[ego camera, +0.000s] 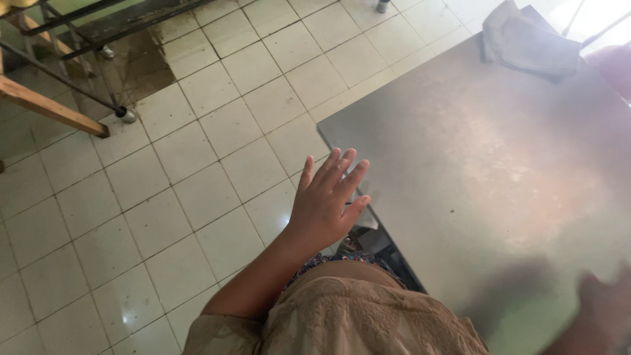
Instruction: The person scrapes food residue off a stainless steel worktable using a flat scraper, wipes the surface with a plastic bag, and walks across the kitchen past bread racks before returning to scrape more residue from the table.
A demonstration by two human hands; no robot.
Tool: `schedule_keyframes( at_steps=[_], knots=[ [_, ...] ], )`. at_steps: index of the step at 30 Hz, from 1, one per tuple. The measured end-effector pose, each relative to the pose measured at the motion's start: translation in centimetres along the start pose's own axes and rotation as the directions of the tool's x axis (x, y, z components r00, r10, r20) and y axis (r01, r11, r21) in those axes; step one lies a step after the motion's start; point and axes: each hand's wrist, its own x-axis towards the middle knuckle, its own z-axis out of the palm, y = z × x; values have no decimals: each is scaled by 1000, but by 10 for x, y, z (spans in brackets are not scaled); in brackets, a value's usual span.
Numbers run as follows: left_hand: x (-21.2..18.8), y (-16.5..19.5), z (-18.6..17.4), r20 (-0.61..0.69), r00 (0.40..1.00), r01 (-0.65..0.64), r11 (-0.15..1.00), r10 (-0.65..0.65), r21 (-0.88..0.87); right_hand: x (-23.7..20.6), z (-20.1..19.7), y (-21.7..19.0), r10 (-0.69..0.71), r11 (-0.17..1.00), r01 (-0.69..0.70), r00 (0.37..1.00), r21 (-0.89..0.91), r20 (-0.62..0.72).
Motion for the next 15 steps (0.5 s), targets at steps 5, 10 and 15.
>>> schedule_keyframes(
  at_steps=[5, 10, 15],
  knots=[
    [-59, -26, -63, -69, 993, 92, 996, -91, 7, -80, -5, -255, -654, 561, 668, 720, 489, -232],
    [-145, -52, -139, -194, 960, 231, 961, -200, 153, -268, -93, -427, -917, -25, 804, 219, 594, -335],
    [-244, -78, -191, -302, 898, 401, 878, -320, 262, -365, -152, -505, -954, -162, 946, -77, 281, -289]
  ],
)
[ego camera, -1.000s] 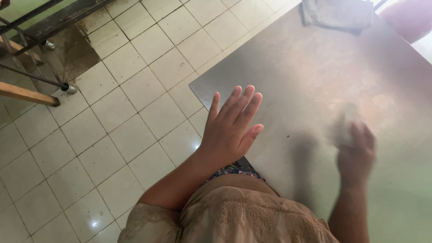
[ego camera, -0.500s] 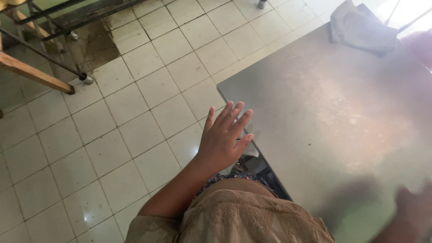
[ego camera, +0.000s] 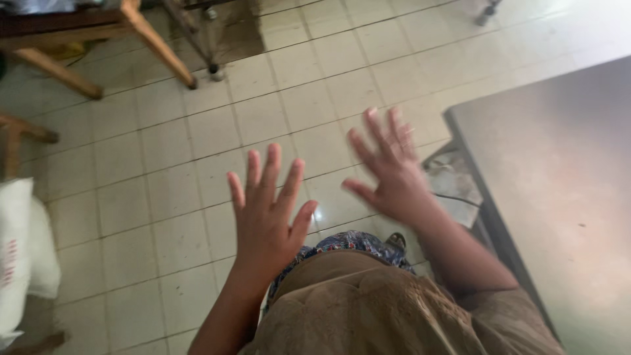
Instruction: The person scrapes food residue off a stainless steel worktable using a flat scraper, wipes the surface with a plastic bag, and walks across the kitchen past bread racks before returning to scrape more residue from the table.
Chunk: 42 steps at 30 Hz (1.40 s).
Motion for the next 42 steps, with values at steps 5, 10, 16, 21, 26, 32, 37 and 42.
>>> schedule_keyframes(
  at_steps=[5, 10, 16, 21, 26, 32, 37, 42],
  knots=[
    [-69, -74, -61, -202, 917, 371, 922, -345, 113, 39, -13, 57, 416, 907, -414, 909, -72, 18],
    [-101, -87, -53, -222, 883, 433, 900, -413, 52, 71, 3, 17, 374, 922, -385, 912, 38, 168],
    [-62, -75, -26, -89, 944, 326, 941, -318, 94, 105, 39, -94, -111, 976, 82, 984, 201, 140],
    [8, -82, 0, 4, 980, 197, 980, -198, 21, 118, 21, -72, -71, 961, 55, 996, 271, 51],
    [113, -94, 63, 144, 989, 27, 997, -17, -67, 129, 33, 9, 77, 933, -94, 995, 347, 61],
    [265, -86, 158, 287, 925, -199, 960, 250, -196, 152, 52, 119, 287, 895, -283, 957, 345, 43],
    [376, -66, 219, 313, 848, -345, 894, 427, -286, 184, 47, 199, 482, 863, -472, 876, 178, -11],
    [478, -56, 289, 371, 758, -423, 837, 537, -349, 219, 63, 288, 641, 759, -628, 767, 174, -26]
  ],
)
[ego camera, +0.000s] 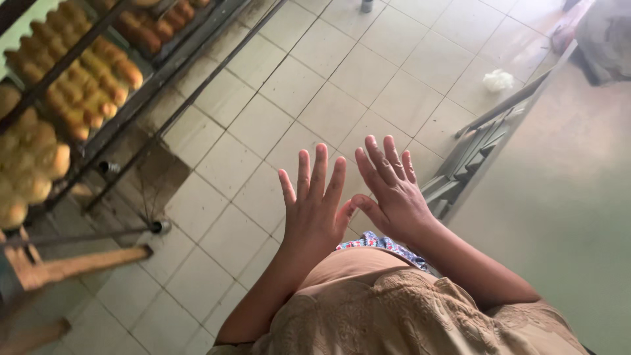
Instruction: The person scrapes food residue off a stainless steel worktable using a flat scraper, wipes the surface with a plastic bag, and walks across the kitchen past bread racks before returning to scrape more residue from the table.
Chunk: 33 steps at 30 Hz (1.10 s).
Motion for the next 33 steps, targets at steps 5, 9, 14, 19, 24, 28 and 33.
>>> schedule_keyframes(
  at_steps=[5, 9, 14, 19, 24, 28, 33],
  knots=[
    [122, -79, 18, 29, 988, -151, 988, 151, 19, 107, 18, 53, 131, 991, -132, 987, -4, -90],
    [234, -119, 20, 96, 950, -296, 955, 297, -19, 183, 5, 88, 275, 958, -283, 949, -33, -150],
    [367, -128, 51, 91, 872, -473, 876, 481, -95, 238, -31, 146, 458, 865, -491, 856, -101, -238],
    [483, -97, 113, 124, 780, -597, 788, 614, -150, 265, -62, 238, 559, 792, -608, 758, -57, -336],
    [614, -33, 174, 195, 715, -643, 741, 672, -196, 299, -120, 362, 606, 729, -681, 689, -69, -398],
    [714, 20, 211, 189, 674, -682, 700, 714, -214, 321, -177, 448, 610, 690, -720, 637, -79, -472],
    [819, 77, 278, 242, 593, -709, 640, 768, -295, 339, -220, 551, 687, 590, -807, 506, -6, -522]
  ],
)
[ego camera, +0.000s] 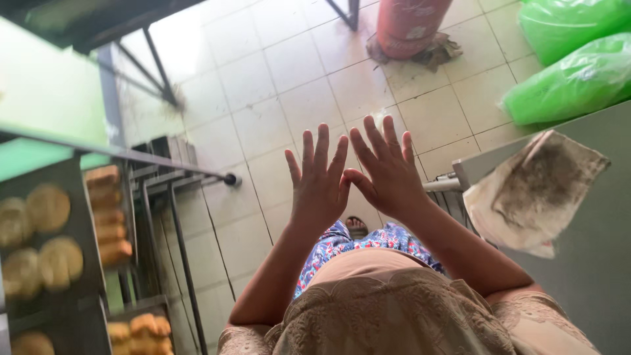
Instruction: The person scrapes food residue off a stainless steel worktable using a flat scraper, wipes the surface with a plastic bag, and walks across the kitchen past bread racks before returning to scrape more residue from the table.
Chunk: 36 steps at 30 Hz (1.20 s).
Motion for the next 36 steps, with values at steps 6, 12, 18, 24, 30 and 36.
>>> schedule_keyframes(
  at_steps=[6, 12, 18, 24, 30, 36],
  knots=[
    [133, -81, 67, 143, 971, -185, 981, 191, -53, 93, 56, 67, 252, 968, -248, 963, 50, -98],
    [275, -148, 161, 314, 897, -292, 950, 312, -112, 190, 120, 150, 498, 866, -496, 849, 59, -176],
    [353, -188, 323, 369, 865, -297, 940, 340, -168, 236, 216, 271, 610, 788, -614, 773, 33, -176],
    [378, -214, 502, 458, 846, -215, 960, 274, -179, 249, 350, 406, 608, 790, -613, 783, -4, -134],
    [390, -233, 604, 680, 696, -201, 972, 230, -124, 266, 429, 485, 664, 748, -661, 743, -64, 83],
    [378, -237, 645, 704, 661, -258, 960, 259, -111, 238, 475, 503, 769, 622, -770, 569, -139, 290]
  ],
)
